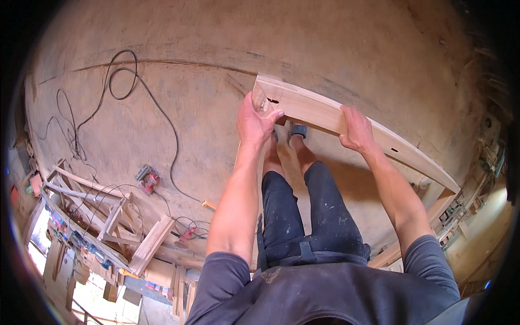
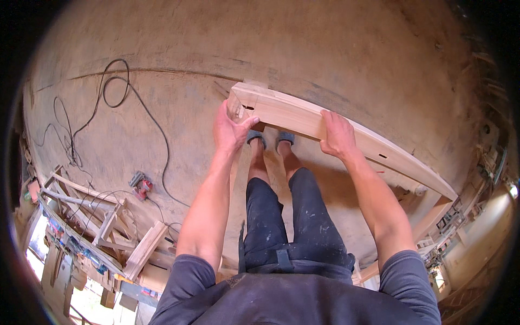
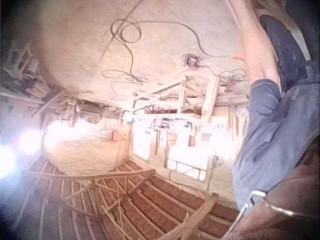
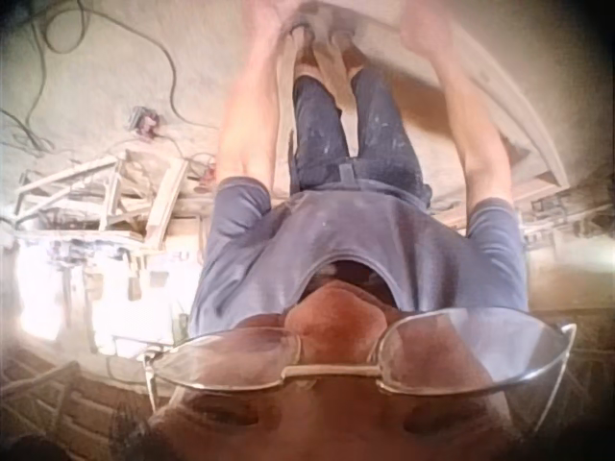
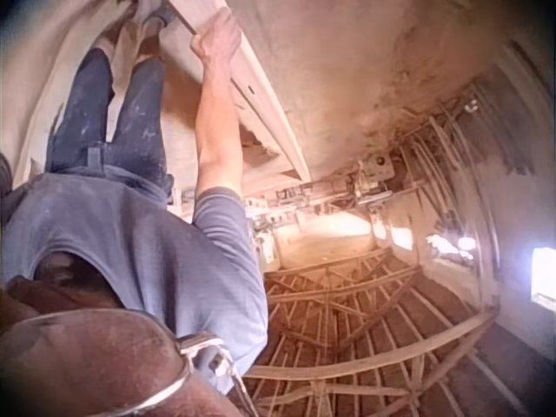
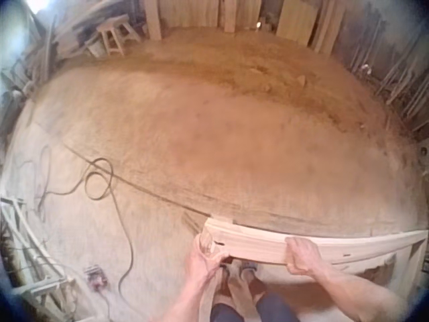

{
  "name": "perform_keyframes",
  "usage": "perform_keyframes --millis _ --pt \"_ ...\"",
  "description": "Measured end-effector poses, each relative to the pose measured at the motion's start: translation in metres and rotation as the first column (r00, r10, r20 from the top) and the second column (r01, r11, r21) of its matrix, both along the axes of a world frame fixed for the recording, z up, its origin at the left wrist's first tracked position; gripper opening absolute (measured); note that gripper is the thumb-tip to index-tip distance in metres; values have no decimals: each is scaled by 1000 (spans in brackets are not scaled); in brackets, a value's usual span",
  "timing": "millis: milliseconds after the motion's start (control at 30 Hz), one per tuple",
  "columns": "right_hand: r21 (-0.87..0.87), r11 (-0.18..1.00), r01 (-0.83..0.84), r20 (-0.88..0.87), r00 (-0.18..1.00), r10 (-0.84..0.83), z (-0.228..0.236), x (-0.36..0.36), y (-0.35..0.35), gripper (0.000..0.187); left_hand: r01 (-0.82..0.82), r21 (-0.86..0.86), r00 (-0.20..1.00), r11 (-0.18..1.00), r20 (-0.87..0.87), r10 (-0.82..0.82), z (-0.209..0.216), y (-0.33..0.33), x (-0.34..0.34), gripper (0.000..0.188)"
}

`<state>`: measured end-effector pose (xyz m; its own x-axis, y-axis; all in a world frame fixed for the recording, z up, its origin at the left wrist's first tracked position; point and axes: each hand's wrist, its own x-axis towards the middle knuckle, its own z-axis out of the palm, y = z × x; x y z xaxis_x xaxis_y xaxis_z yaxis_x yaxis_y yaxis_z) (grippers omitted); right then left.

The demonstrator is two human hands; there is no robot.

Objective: The person assembles a large rectangular wooden frame by hand, aligning the mitered corner joints one at a time.

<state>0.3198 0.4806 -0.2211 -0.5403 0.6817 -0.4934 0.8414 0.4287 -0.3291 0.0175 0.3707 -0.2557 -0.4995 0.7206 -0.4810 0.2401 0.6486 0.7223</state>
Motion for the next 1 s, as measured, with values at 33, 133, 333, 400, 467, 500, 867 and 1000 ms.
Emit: perform_keyframes --millis 33,133,333,400,467,500,867,1000 --pt "0 1000 12 7 1000 -12 0 1 -1 72 19 -34 1000 999 -10 -19 4 3 0 94" --pt "7 1000 30 18 999 -31 -2 0 -1 71 28 -75 997 997 -66 -33 2 3 4 90" --pt "26 999 19 33 999 -20 -6 -3 -2 72 12 -101 997 995 -75 -20 2 3 2 95" --pt "36 999 13 10 1000 -13 -6 -2 -2 74 4 -92 996 996 -89 -12 3 2 4 96" --pt "36 999 11 16 1000 -11 -9 1 -3 75 4 -80 997 997 -82 -11 8 4 3 98" --pt "35 999 8 20 1000 -9 -10 2 -4 75 9 -74 998 997 -66 -14 10 6 1 98" --pt "-27 1000 15 134 991 -11 -9 -12 -10 76 5 -134 989 991 -144 -24 8 -5 -3 99" --pt "-29 999 27 59 998 -26 -6 -2 -8 81 32 -35 999 999 12 -32 2 4 -7 94"
